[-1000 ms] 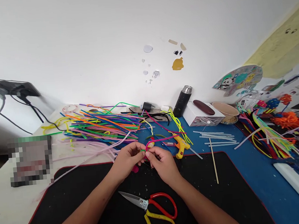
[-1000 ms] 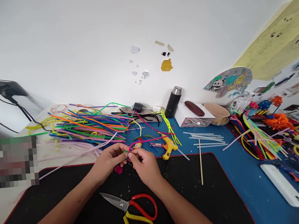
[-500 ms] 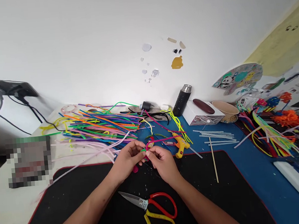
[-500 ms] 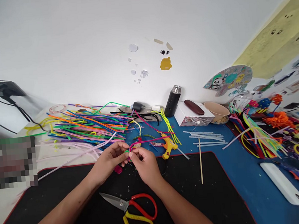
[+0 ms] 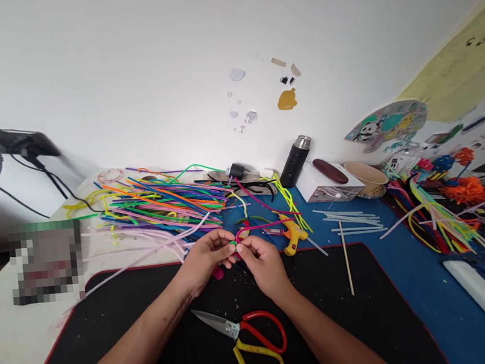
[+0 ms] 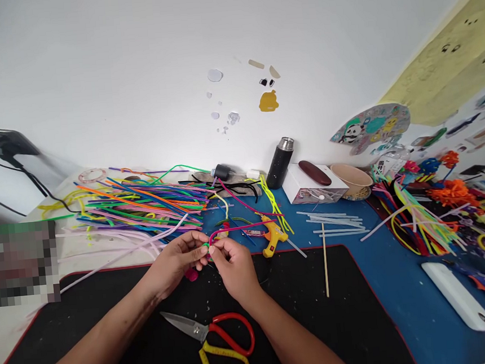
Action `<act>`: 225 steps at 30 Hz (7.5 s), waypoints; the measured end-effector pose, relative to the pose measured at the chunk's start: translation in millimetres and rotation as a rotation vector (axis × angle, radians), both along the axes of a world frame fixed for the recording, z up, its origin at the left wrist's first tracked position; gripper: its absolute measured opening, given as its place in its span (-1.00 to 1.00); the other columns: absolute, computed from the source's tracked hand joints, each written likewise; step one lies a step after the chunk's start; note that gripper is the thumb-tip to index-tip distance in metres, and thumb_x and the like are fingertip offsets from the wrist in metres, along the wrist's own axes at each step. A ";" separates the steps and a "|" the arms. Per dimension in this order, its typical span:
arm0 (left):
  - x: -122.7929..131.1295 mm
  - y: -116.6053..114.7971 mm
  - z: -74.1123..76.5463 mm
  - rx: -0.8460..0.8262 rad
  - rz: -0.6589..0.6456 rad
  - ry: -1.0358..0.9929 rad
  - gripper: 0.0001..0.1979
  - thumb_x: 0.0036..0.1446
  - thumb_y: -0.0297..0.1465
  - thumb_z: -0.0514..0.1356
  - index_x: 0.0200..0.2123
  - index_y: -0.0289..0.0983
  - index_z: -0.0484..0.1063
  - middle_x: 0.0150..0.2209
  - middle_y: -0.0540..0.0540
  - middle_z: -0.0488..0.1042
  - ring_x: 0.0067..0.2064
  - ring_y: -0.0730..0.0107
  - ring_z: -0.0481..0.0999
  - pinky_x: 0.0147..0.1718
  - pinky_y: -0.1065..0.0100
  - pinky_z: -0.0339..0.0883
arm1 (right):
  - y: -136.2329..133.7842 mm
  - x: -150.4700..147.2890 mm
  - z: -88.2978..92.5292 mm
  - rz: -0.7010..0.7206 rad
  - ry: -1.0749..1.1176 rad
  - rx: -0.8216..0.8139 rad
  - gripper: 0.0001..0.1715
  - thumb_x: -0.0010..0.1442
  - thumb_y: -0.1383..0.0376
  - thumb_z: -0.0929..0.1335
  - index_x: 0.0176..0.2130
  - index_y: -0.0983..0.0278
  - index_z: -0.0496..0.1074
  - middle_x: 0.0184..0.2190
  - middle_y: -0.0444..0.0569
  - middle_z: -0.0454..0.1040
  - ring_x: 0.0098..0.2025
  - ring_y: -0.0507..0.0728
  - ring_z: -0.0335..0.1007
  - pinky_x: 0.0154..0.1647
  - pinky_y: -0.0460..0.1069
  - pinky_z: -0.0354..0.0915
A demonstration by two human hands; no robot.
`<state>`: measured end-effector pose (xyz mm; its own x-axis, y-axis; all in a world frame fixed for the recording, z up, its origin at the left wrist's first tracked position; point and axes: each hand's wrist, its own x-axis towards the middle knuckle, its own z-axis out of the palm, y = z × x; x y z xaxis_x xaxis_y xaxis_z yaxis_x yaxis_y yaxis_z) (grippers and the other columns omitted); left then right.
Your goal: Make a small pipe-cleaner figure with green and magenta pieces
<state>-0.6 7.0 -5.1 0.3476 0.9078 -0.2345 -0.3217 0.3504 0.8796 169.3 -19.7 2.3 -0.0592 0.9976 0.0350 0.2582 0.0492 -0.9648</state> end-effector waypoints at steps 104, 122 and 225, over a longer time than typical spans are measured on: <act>-7.8 2.3 12.5 0.139 -0.127 0.205 -0.68 -0.05 -0.19 0.53 -0.33 -0.25 0.59 -0.37 0.00 0.56 -0.39 0.44 0.43 -0.37 0.41 0.34 | 16.2 34.0 17.3 0.078 -0.309 0.262 -0.84 0.37 0.31 0.41 -0.17 0.15 0.66 -0.16 0.00 0.73 -0.09 0.22 0.65 0.05 0.11 0.45; -8.1 1.3 10.8 0.189 -0.102 0.216 -0.63 -0.03 -0.12 0.52 -0.31 -0.25 0.58 -0.40 -0.03 0.56 -0.41 0.41 0.44 -0.41 0.39 0.37 | 14.2 25.8 9.4 0.098 -0.266 0.159 -0.81 0.35 0.27 0.37 -0.23 0.16 0.63 -0.35 -0.07 0.67 -0.30 0.17 0.58 -0.18 0.03 0.41; -6.2 3.4 10.8 0.039 0.023 0.062 -0.65 -0.18 -0.23 0.62 -0.35 -0.25 0.68 -0.42 -0.01 0.63 -0.41 0.42 0.57 -0.33 0.38 0.51 | 18.5 22.4 -7.8 0.226 -0.059 -0.146 -0.45 0.38 -0.15 0.32 -0.38 0.22 0.38 -0.62 -0.23 0.29 -0.57 0.02 0.16 -0.47 -0.05 0.11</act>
<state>-6.8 10.4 5.7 0.3122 0.9243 -0.2197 -0.2739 0.3090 0.9107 191.7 -1.2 -5.5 -0.2787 0.9531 -0.1181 0.3125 -0.0263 -0.9496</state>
